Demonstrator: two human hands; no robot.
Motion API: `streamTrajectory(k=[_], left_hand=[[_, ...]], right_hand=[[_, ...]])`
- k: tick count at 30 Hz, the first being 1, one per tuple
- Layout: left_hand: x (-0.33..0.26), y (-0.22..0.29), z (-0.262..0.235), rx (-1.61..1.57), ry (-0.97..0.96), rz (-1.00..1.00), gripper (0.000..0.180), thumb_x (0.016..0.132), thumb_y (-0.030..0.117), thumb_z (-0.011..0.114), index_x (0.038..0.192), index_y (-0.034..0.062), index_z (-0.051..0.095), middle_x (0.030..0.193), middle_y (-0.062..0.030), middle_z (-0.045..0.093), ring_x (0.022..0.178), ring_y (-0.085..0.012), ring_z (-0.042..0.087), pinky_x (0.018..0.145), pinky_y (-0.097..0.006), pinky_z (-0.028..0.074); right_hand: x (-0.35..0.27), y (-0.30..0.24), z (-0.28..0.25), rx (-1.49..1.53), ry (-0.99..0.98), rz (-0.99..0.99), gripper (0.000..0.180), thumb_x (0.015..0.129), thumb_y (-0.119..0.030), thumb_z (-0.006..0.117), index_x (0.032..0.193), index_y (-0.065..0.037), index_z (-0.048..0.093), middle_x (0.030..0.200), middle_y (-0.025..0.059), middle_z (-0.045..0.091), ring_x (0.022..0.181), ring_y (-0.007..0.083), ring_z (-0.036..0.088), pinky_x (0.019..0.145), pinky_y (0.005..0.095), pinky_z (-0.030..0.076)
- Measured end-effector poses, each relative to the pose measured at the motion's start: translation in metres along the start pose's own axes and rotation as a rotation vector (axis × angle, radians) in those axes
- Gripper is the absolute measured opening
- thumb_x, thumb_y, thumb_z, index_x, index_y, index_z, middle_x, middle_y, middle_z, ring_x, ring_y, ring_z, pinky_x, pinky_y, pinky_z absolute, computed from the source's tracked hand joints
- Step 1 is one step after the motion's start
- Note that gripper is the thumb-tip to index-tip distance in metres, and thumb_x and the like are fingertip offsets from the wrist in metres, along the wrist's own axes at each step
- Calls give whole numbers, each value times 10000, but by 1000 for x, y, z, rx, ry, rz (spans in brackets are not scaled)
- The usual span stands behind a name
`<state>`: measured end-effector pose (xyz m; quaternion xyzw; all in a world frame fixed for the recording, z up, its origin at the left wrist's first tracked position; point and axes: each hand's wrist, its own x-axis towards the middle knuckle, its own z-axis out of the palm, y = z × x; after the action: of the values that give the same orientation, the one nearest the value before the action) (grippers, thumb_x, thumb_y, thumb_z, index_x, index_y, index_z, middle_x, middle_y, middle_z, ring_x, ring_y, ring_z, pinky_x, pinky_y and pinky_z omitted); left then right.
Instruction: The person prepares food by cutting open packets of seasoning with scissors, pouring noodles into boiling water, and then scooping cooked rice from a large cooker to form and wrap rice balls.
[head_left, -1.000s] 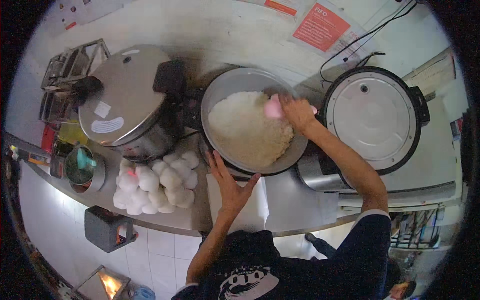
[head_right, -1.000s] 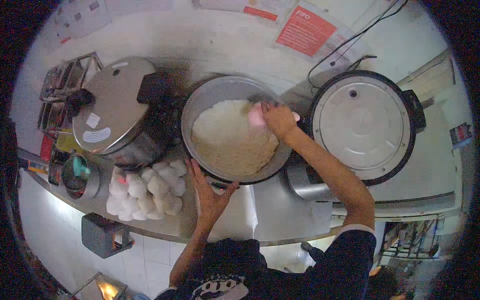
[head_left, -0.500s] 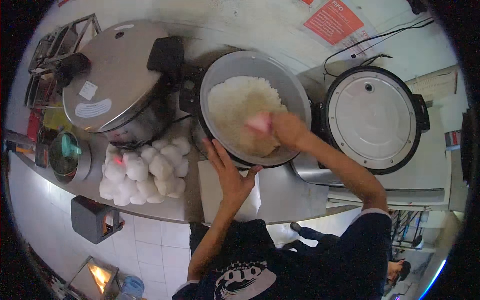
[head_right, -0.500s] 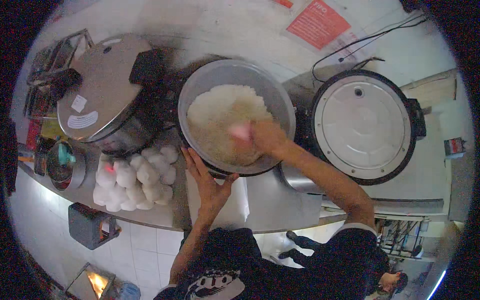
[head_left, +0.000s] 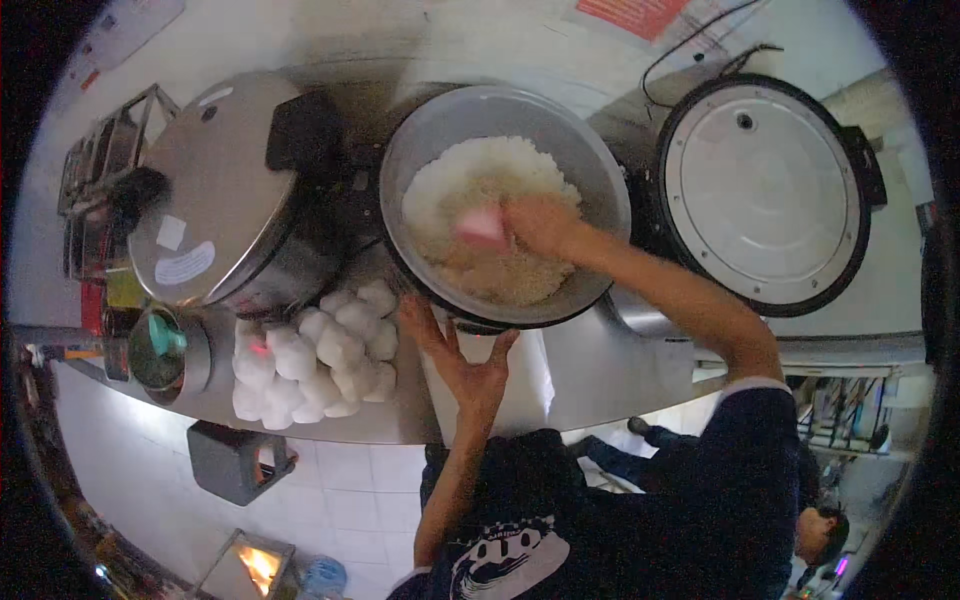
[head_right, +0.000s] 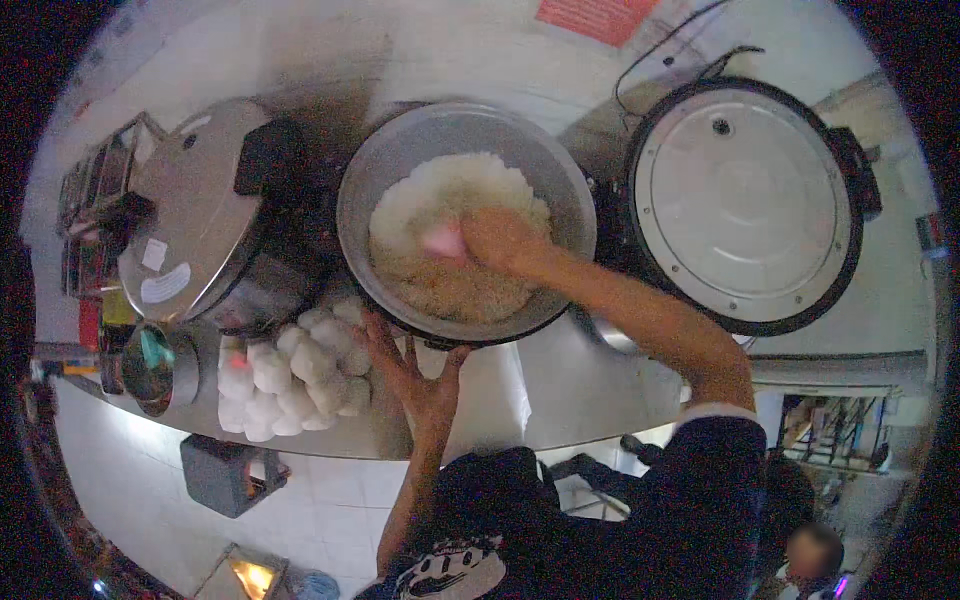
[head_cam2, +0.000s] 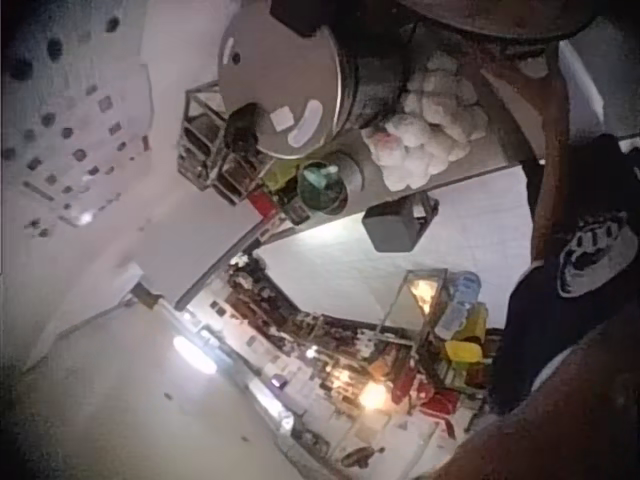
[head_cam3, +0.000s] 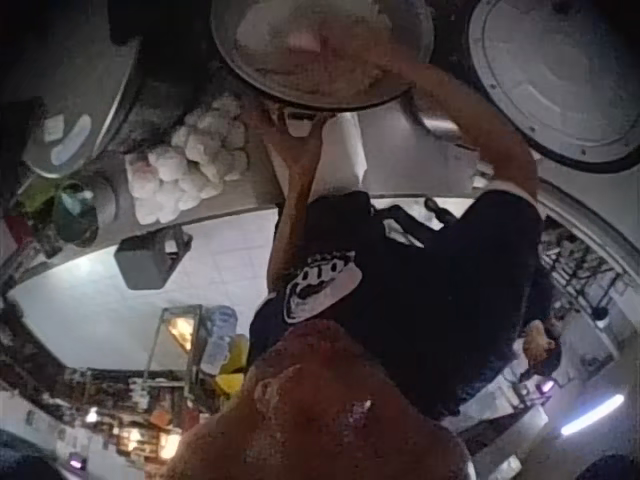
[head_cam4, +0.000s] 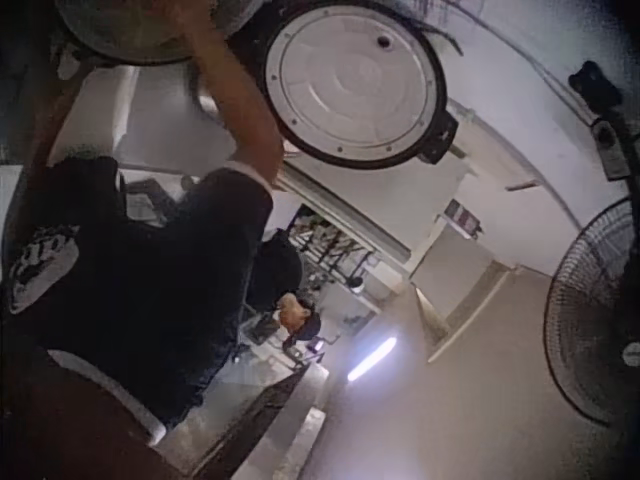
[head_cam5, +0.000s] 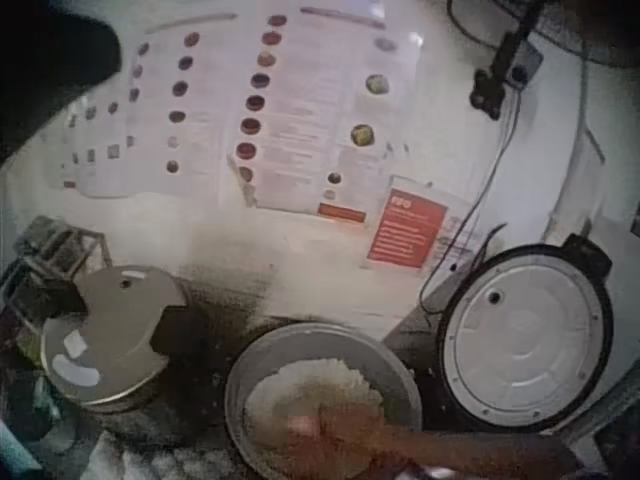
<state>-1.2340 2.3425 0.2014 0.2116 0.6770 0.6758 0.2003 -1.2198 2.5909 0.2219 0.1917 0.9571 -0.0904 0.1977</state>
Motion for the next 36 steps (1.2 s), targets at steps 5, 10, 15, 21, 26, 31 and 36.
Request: streamTrajectory(k=[5,10,15,21,26,31,36], left_hand=[[-5,-15,3,-27,-20,37,1255,688,58,860,1552,71,-49,1625,-184,34,1497,-360,101,1176,-554,244],[-2,-11,6,-35,0,-9,1210,693,-33,813,1548,61,-38,1620,-201,49,1497,-362,93,1195,-534,209],[-5,-15,5,-67,-41,-36,1217,702,-39,801,1552,75,-63,1618,-219,13,1500,-369,55,1194,-557,163],[-4,-14,2,-49,-77,-17,1204,759,23,795,1551,86,-110,1630,-189,-23,1504,-354,26,1192,-571,129],[-6,-14,5,-29,-65,-17,1230,767,73,808,1548,99,-142,1635,-163,-50,1506,-348,12,1188,-580,128],[-4,-13,3,9,-70,-24,1222,779,96,803,1549,109,-146,1635,-151,-86,1506,-342,3,1188,-587,111],[-2,-14,3,-109,-79,32,1202,763,27,791,1558,107,-107,1631,-174,-42,1505,-334,19,1210,-523,71]], right_hand=[[22,8,64,277,397,-125,303,856,-247,615,1004,15,658,966,257,686,915,400,672,810,480,530],[3,-14,43,168,220,-345,285,796,-188,654,970,37,654,943,266,682,909,401,673,786,480,526],[-18,-13,36,214,-254,-214,224,802,-60,644,976,78,621,864,254,676,820,404,680,703,459,530],[-6,-5,-18,406,-507,-178,292,809,-111,673,1075,7,645,902,245,685,818,409,680,713,465,531],[6,6,2,127,24,-372,312,767,-91,686,1065,-2,657,914,245,682,848,398,683,738,486,536],[-1,-6,19,-22,201,-280,354,727,-55,682,1075,2,648,967,255,675,868,430,671,758,493,541],[-6,-11,8,196,173,82,284,759,-58,679,1027,23,634,942,264,668,869,434,661,778,493,535]])
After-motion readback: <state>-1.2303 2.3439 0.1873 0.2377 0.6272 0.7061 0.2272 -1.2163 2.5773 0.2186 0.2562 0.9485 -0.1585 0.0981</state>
